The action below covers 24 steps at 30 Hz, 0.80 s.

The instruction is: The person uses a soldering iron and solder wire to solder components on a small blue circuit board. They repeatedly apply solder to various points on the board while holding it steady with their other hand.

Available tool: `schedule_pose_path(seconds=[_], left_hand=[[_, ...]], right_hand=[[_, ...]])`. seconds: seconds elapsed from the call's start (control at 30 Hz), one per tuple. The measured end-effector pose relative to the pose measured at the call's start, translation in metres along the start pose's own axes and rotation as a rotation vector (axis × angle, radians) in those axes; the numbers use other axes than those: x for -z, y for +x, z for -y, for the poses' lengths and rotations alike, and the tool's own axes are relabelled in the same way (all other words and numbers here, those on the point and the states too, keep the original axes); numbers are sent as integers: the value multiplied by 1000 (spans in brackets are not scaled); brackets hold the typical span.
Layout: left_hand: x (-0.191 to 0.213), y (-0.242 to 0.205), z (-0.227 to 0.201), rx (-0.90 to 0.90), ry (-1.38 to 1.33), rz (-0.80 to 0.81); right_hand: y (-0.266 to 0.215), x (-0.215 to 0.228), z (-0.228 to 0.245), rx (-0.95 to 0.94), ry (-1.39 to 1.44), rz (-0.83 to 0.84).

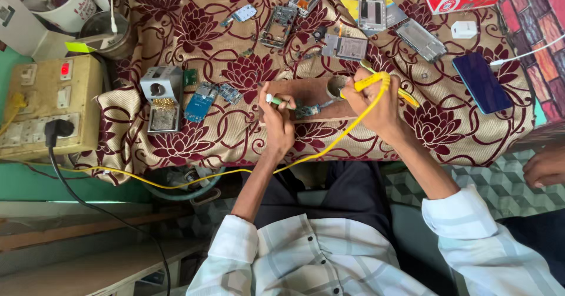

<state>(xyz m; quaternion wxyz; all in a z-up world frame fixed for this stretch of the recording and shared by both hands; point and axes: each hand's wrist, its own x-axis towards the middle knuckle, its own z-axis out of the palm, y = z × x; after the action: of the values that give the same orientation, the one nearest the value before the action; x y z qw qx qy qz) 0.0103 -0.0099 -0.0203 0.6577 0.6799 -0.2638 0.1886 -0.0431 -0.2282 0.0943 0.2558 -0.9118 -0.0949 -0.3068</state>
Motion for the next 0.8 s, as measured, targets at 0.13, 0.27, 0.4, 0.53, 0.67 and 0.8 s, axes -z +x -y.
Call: schedule_pose_path(seconds=[0.13,0.27,0.4,0.53,0.67,0.8], left_hand=[[-3,-4,8,68,-21,32],[-5,-4,10,-7,-83,-5],[-5,-3,6,-44,13,-8],[-4,1,3,-61,42,-20],[-3,-3,5,2,10,-3],[-5,-6,10,-40,32,-6]], right_hand=[[-4,-10,-13,54,-66,-18],[-3,-14,-18,370,-546,-77],[-8,-16,-10,233,-285,-10],[-2,-13,-2,281,-240,41],[7,-10,5,391,-226,-2],[10,-18,16,103,25,-64]])
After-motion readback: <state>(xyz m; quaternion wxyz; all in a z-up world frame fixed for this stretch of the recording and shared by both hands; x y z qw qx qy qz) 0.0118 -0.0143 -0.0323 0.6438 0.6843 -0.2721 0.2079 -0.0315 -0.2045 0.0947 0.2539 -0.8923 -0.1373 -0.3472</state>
